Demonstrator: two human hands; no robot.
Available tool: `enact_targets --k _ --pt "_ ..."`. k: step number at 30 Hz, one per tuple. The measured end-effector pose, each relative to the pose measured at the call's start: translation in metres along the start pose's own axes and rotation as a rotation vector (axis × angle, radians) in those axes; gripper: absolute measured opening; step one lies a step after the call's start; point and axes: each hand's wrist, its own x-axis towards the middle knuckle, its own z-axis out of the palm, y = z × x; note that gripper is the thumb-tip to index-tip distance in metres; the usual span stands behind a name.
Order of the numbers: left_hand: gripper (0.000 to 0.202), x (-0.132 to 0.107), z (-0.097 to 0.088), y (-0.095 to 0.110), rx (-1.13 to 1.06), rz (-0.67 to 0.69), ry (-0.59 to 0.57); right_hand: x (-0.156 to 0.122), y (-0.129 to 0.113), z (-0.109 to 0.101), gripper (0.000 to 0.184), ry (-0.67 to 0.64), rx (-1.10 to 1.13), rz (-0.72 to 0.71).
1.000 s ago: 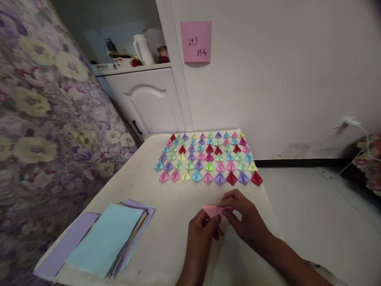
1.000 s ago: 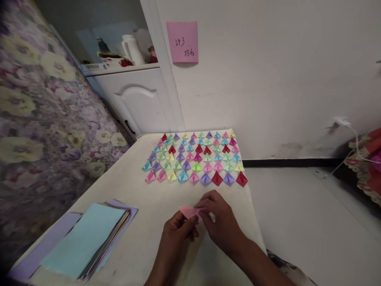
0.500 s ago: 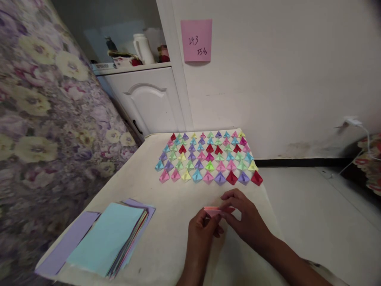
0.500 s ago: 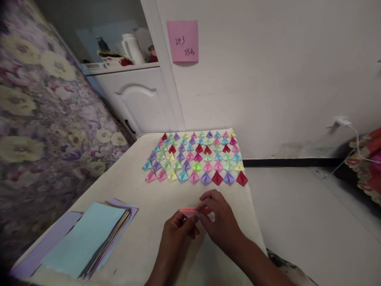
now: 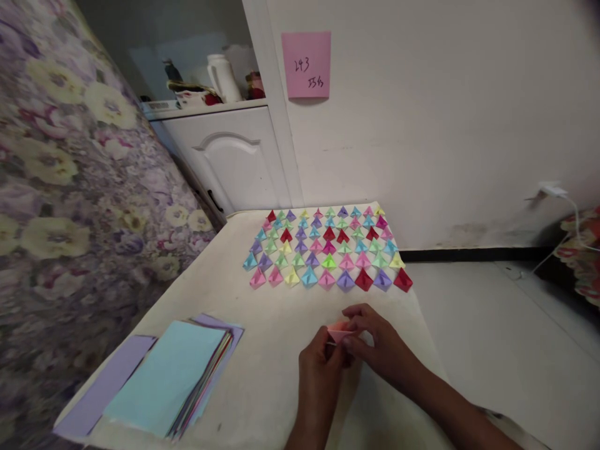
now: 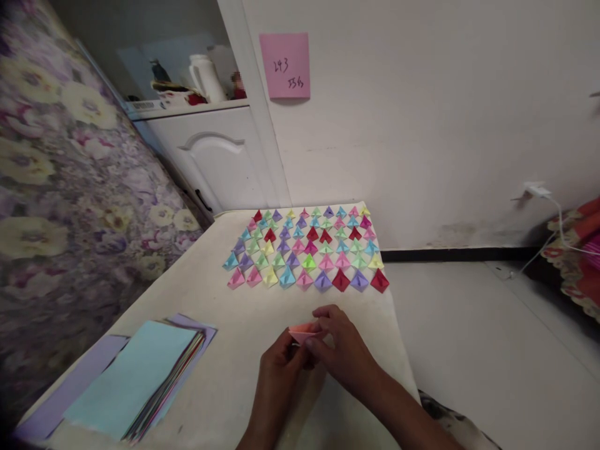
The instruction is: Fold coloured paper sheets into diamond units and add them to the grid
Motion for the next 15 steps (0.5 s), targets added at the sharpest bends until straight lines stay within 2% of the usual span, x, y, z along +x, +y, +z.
enact_targets --k 6,15 --pt "0.019 0.0 0.001 0.0 -0.05 0.007 -0.026 -0.001 0.004 0.004 0.015 -0.007 -0.046 -0.009" --pt "0.019 0.008 -0.002 -0.009 -0.304 -0.115 -0.193 0.001 0.002 -0.007 0.02 -0.081 -0.142 0.011"
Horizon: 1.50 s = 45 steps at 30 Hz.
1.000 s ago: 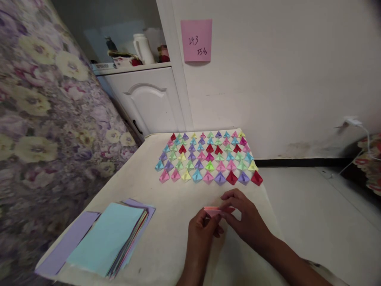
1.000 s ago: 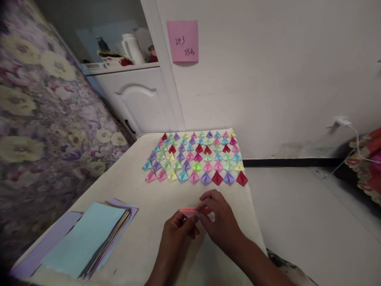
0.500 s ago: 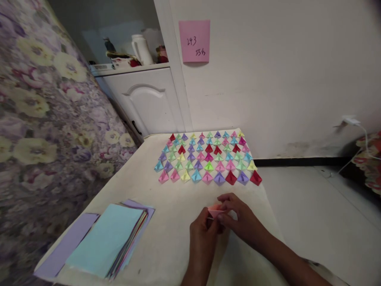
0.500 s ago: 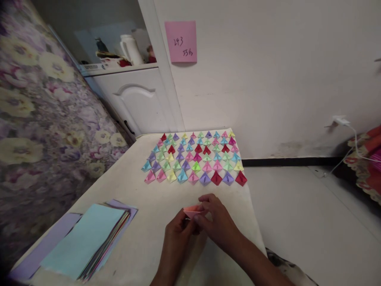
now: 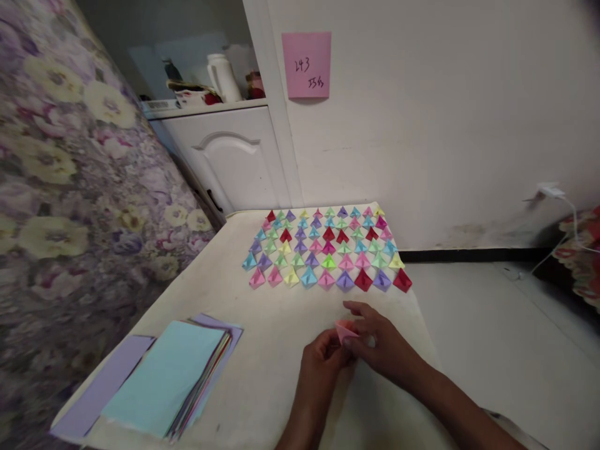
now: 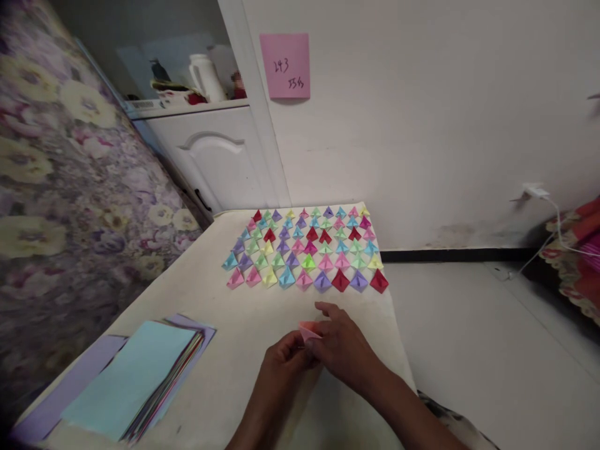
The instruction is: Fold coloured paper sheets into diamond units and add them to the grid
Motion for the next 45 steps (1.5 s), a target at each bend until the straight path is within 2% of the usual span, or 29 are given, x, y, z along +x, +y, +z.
enact_targets --k 6,11,19,23,26,35,45 --pt "0.026 -0.005 0.0 0.008 -0.28 -0.074 -0.138 -0.001 -0.002 -0.004 0.021 -0.018 -0.015 -0.044" --pt "0.027 -0.006 -0.002 0.006 -0.415 -0.09 -0.12 -0.003 -0.004 -0.007 0.019 -0.018 -0.005 -0.081" --pt "0.025 -0.002 -0.002 0.002 -0.477 -0.08 -0.091 -0.002 -0.005 0.0 0.016 0.002 0.063 -0.102" --pt "0.027 -0.001 -0.003 -0.002 -0.502 -0.118 -0.032 0.0 -0.002 0.005 0.026 0.005 0.074 -0.105" --pt "0.029 -0.001 -0.003 -0.003 -0.481 -0.15 -0.037 0.001 0.0 0.006 0.029 0.009 0.058 -0.106" --pt "0.025 -0.004 -0.003 0.001 -0.484 -0.137 -0.067 -0.002 -0.005 0.005 0.017 0.009 0.033 -0.142" --pt "0.02 -0.004 0.0 0.002 -0.531 -0.08 -0.085 -0.006 -0.008 0.007 0.013 0.094 0.048 -0.186"
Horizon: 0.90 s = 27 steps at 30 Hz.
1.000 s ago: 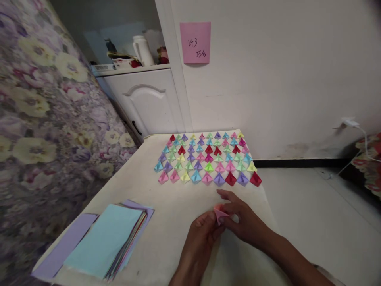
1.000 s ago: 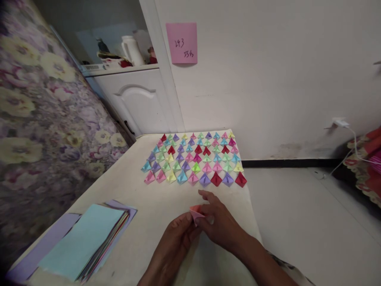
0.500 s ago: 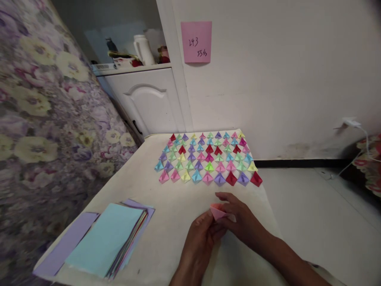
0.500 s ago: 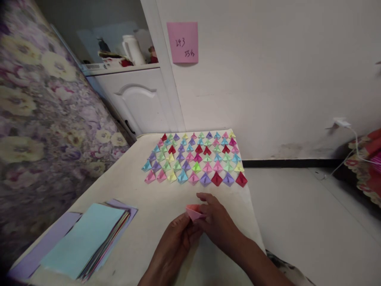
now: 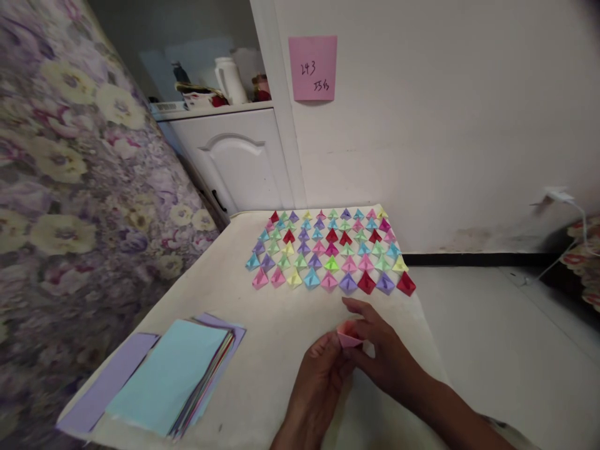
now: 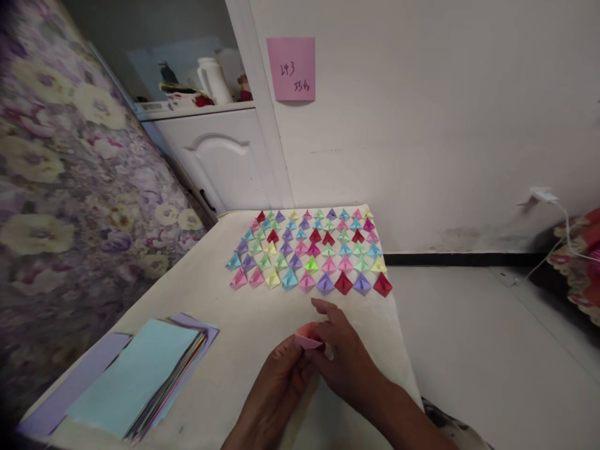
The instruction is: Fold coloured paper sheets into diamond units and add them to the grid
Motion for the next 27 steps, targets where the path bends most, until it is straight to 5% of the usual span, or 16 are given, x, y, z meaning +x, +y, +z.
enact_targets --k 13,27 --pt "0.017 0.001 0.004 -0.005 -0.13 0.014 -0.013 -0.003 -0.005 0.009 0.011 0.119 -0.088 -0.051" --pt "0.012 0.003 -0.002 -0.006 -0.11 0.009 0.073 -0.009 -0.01 0.008 0.027 0.078 -0.173 -0.154"
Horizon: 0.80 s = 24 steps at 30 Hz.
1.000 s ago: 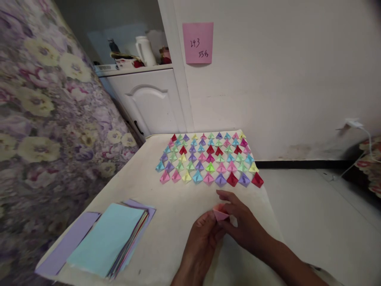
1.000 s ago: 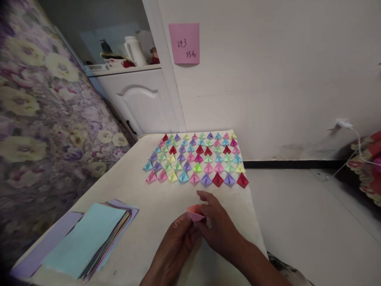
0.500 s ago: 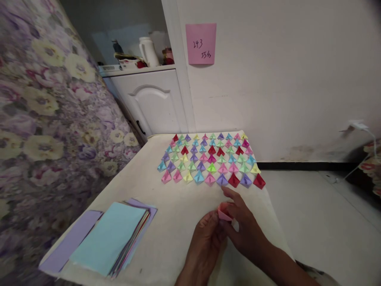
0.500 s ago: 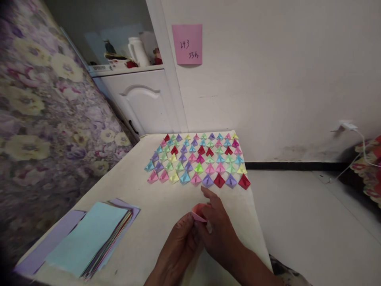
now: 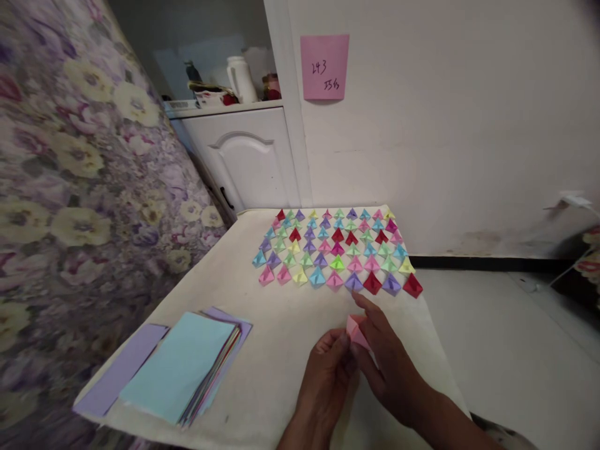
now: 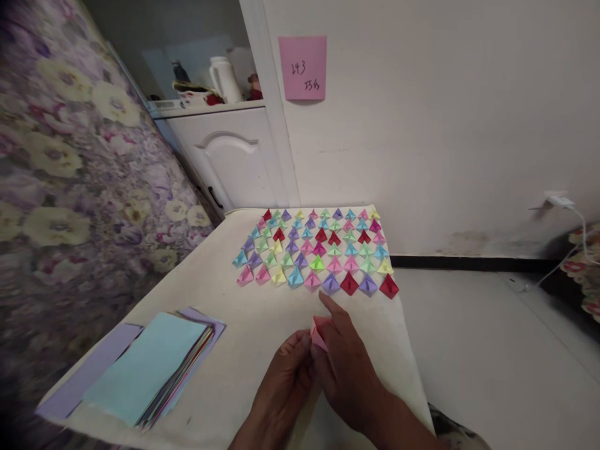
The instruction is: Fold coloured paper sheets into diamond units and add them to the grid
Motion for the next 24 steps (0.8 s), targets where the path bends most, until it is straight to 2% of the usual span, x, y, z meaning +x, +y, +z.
enact_targets --k 5,8,10,12,14,16,20,24 --pt "0.014 0.003 -0.004 -0.002 0.016 0.007 0.052 -0.001 0.001 0.005 0.025 0.034 0.003 0.044" --pt "0.012 0.005 -0.008 -0.005 0.024 0.04 0.061 0.0 0.003 0.008 0.035 0.098 0.037 0.083" --pt "0.011 0.007 -0.009 -0.006 0.038 0.075 0.073 0.002 0.005 0.009 0.047 0.153 0.094 0.171" --pt "0.01 0.007 -0.009 -0.007 0.073 0.109 0.091 0.005 0.008 0.009 0.054 0.165 0.188 0.324" --pt "0.01 0.007 -0.008 -0.007 0.126 0.14 0.106 0.008 0.011 0.007 0.051 0.115 0.316 0.478" --pt "0.01 0.006 -0.006 -0.007 0.19 0.16 0.123 0.011 0.014 0.004 0.042 0.063 0.443 0.554" --pt "0.013 0.005 -0.004 -0.007 0.346 0.16 0.189 0.013 0.017 0.001 0.024 0.047 0.551 0.549" --pt "0.014 0.004 -0.002 -0.007 0.417 0.184 0.205 0.013 0.019 0.0 0.019 0.075 0.573 0.529"
